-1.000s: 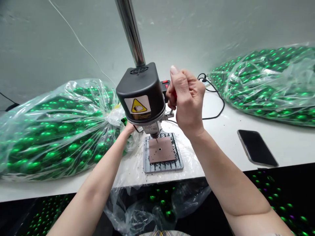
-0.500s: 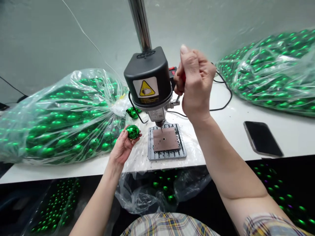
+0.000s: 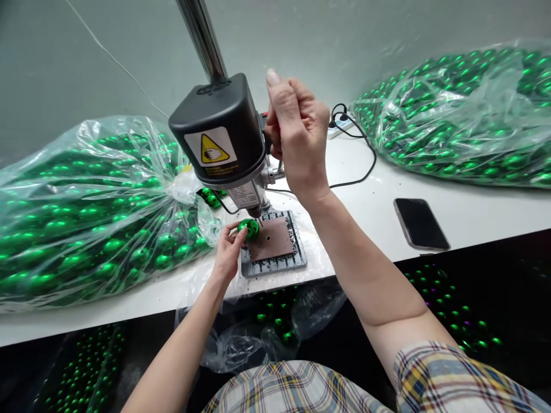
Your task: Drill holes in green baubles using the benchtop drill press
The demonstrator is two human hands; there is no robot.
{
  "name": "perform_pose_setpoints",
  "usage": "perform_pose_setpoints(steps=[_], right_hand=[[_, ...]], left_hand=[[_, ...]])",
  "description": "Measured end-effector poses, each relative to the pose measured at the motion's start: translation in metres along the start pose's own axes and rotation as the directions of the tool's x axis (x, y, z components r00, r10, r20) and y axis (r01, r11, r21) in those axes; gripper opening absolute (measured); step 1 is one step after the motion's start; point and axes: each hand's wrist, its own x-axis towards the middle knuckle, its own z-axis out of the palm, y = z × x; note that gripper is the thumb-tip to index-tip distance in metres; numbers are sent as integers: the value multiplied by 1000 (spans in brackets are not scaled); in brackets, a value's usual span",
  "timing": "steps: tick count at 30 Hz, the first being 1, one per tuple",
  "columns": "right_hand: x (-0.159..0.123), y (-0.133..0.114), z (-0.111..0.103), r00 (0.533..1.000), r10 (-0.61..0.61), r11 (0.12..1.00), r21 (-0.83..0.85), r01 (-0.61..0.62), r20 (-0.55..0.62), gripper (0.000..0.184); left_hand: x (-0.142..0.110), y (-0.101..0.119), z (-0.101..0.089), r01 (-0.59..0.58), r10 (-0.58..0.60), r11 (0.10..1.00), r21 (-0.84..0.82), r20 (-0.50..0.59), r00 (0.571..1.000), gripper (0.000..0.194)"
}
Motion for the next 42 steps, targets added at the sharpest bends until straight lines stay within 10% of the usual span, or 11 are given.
perform_pose_setpoints(steps=[8,13,19,33,42], right_hand=[[0,-1,1,1000,14,1000,-5,-14,-20,63],[-1,-2,1,1000,5,999,-39,-5,-20,62],[-1,-3,0,1000,17,999,-27,-17,-5,61],[-2,-3,-1,999,33,999,1,-33,-4,61],[0,0,-3,999,23,999,26,-24,23,61]], left_hand=[[-4,31,-10,354,-282,832,-428,224,933,42],[-10,37,-12,441,-379,765,-469,226,897,16],[-13,40,-15,521,-420,706,-479,309,853,32],[-19,31,-20,427,-331,803,-416,286,900,26],[-14,18,-16,88,-92,995,40,110,990,50]])
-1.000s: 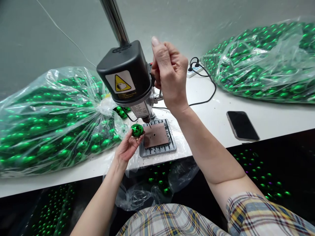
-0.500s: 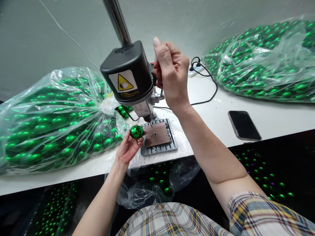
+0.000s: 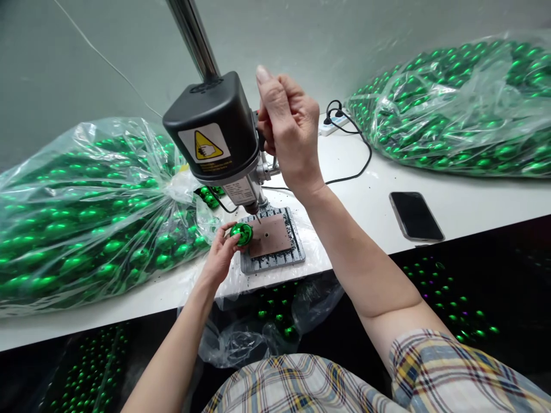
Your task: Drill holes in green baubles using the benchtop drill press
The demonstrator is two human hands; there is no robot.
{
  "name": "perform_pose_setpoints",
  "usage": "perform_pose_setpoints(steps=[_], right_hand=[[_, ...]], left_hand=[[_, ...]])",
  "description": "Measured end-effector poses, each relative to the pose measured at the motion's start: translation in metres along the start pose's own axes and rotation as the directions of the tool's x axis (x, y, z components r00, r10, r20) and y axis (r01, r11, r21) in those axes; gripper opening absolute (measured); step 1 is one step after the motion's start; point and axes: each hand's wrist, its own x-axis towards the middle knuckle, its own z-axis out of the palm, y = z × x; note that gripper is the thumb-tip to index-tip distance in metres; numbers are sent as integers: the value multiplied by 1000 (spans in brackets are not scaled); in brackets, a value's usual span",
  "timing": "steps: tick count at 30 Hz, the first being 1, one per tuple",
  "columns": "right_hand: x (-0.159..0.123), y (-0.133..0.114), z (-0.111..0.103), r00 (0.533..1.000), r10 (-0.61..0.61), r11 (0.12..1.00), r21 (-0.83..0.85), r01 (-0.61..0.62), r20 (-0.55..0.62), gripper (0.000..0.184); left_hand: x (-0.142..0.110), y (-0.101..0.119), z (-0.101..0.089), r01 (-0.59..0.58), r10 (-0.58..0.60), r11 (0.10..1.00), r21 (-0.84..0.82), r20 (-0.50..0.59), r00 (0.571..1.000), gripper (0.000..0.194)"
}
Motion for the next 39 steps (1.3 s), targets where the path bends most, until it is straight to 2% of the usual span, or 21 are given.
perform_pose_setpoints(steps=[2,5,9,12,15,18,21,27,33,39], right_hand=[[0,-1,0,1000,-10,1000,17,10,4,62],[0,-2,1,1000,-16,999,49,16,12,62],[0,-3,2,1000,4,1000,22,-4,-2,61],[-1,-3,2,1000,12,1000,6,-12,-6,61],[-1,-2,2,1000,8,999,37,-8,-6,60],[-1,-3,2,1000,11,998,54,-11,0,60],[-1,-4,2,1000,19,999,41,-19,8,60],[-1,-4,1,1000,21,996,88,-22,11,56],[-2,-5,2,1000,29,1000,6,-29,6,61],[-1,-5,1,1000,15,999,32,-15,7,60]], left_hand=[[2,0,1,0,0,1000,22,7,1000,46],[4,5,3,80,-72,990,-118,70,995,47],[4,13,5,286,-220,878,-384,206,953,53],[3,14,7,330,-233,832,-446,259,937,55],[3,11,9,265,-190,880,-393,220,957,58],[4,7,10,102,-87,961,-257,71,994,60],[5,1,10,-42,38,996,-80,-46,998,58],[11,-10,20,-88,88,994,66,2,996,60],[12,-11,35,-93,88,980,175,33,996,60],[11,-17,41,-307,304,903,299,59,951,53]])
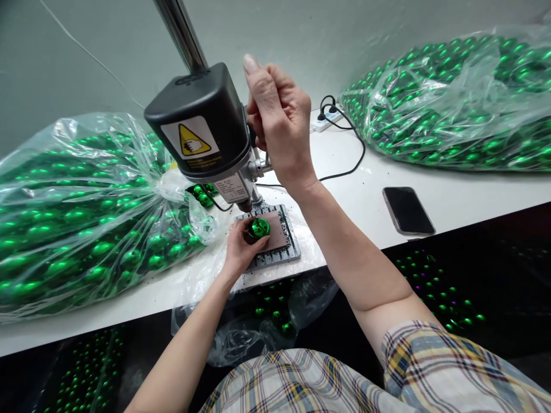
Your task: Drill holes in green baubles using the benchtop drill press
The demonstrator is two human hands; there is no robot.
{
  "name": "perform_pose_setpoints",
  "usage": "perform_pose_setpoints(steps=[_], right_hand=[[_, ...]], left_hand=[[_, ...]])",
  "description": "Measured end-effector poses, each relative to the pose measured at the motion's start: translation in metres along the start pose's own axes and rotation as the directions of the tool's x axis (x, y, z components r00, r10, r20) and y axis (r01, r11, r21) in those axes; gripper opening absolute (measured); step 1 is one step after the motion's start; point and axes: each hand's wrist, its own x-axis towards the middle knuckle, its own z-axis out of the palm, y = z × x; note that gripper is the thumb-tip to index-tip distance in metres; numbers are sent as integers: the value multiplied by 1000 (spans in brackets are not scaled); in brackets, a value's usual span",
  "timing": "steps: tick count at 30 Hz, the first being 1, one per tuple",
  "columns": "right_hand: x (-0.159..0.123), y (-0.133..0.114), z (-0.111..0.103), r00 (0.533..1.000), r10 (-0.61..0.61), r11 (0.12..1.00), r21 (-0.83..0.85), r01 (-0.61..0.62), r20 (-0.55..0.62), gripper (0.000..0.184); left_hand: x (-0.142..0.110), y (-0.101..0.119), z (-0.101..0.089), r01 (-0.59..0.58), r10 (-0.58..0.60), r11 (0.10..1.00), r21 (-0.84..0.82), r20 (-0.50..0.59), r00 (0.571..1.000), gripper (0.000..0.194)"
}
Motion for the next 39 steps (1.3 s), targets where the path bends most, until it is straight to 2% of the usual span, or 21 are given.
perform_pose_setpoints(steps=[5,7,11,14,17,20,22,26,30,33,34,36,39], right_hand=[[1,0,0,1000,8,1000,15,-8,7,60],[-3,1,0,1000,-24,1000,-8,24,-15,60],[-25,2,-2,985,-152,988,-2,152,-84,56],[-45,2,-7,977,-177,984,-34,174,-117,59],[-58,3,-15,981,-173,984,-69,167,-89,58],[-64,8,-23,972,-235,971,-61,233,-32,57],[-66,15,-27,945,-325,944,-49,326,22,55],[-69,33,-37,858,-503,861,-26,507,102,52],[-75,50,-47,794,-592,804,33,594,138,52],[-79,53,-48,768,-620,783,58,619,161,53],[-78,50,-46,771,-618,785,56,617,155,53],[-69,40,-35,813,-577,817,31,576,83,52],[-39,20,-14,927,-365,931,-26,364,-90,56]], left_hand=[[-1,-4,2,24,-25,998,-56,-13,1000,58],[-2,-6,2,35,-36,997,-65,-7,999,58],[-2,-11,2,25,-25,1000,1,23,999,58],[-2,-11,2,9,-11,1000,24,48,999,57],[-2,-9,2,21,-22,1000,12,33,999,56],[-2,-8,2,22,-22,1000,-14,-2,1000,57],[-1,-11,2,-8,8,999,36,2,1000,58],[0,-17,2,-71,65,979,193,38,997,60],[-1,-19,1,-104,96,966,236,43,994,59],[-2,-21,1,-93,88,967,236,31,996,60],[-1,-21,1,-86,82,968,234,27,996,60],[1,-23,2,-76,72,971,228,24,997,61],[2,-19,4,-63,61,974,219,16,998,59]])
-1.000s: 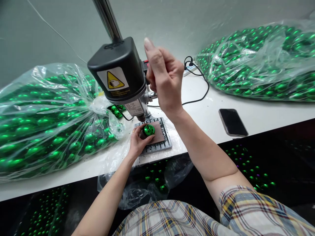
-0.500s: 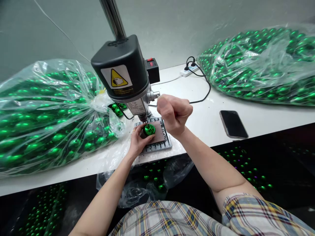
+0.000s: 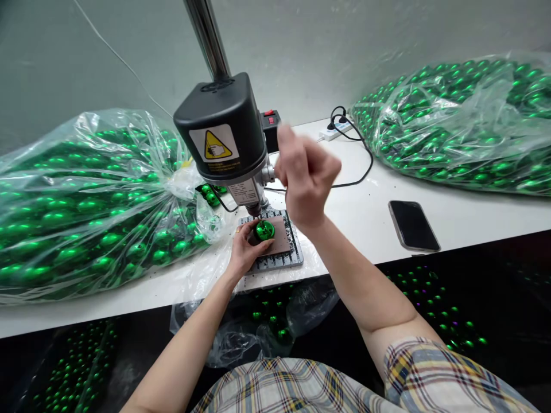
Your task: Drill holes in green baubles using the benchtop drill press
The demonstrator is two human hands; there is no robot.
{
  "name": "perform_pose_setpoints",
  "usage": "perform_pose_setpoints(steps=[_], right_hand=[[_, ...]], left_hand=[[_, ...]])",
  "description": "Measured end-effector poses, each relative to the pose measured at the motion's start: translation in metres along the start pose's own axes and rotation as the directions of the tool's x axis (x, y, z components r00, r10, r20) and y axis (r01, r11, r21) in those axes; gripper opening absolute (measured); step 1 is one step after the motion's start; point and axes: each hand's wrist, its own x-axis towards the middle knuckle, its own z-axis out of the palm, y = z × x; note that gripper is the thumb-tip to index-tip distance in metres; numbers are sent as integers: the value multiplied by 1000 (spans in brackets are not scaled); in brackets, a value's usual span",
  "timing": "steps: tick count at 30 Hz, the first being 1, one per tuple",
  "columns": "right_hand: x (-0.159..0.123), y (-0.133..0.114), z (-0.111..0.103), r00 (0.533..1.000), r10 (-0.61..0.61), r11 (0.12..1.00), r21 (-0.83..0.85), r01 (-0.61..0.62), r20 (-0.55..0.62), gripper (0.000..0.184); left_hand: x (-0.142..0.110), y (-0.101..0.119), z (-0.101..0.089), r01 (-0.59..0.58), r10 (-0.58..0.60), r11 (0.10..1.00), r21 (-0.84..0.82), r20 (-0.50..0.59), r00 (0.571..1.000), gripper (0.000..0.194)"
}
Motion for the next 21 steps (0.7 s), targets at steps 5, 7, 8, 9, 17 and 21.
perform_pose_setpoints(steps=[5,7,8,9,17,21], right_hand=[[46,2,21,930,366,928,-84,-362,40,57],[49,5,20,927,374,927,-46,-372,43,54],[48,5,18,930,364,931,-26,-363,50,52],[47,5,17,933,356,934,-14,-356,59,52],[41,-3,22,932,360,933,-17,-360,27,60],[40,-2,21,939,343,939,3,-344,36,55]], left_hand=[[-37,26,-12,-38,39,987,155,-5,999,50],[-66,36,-25,-113,65,959,260,186,980,50],[-80,39,-33,-168,71,938,303,307,949,54],[-90,40,-41,-222,74,918,328,410,909,60],[21,15,-94,-141,146,811,568,37,989,27],[116,-1,-93,84,-110,579,811,-24,994,41]])
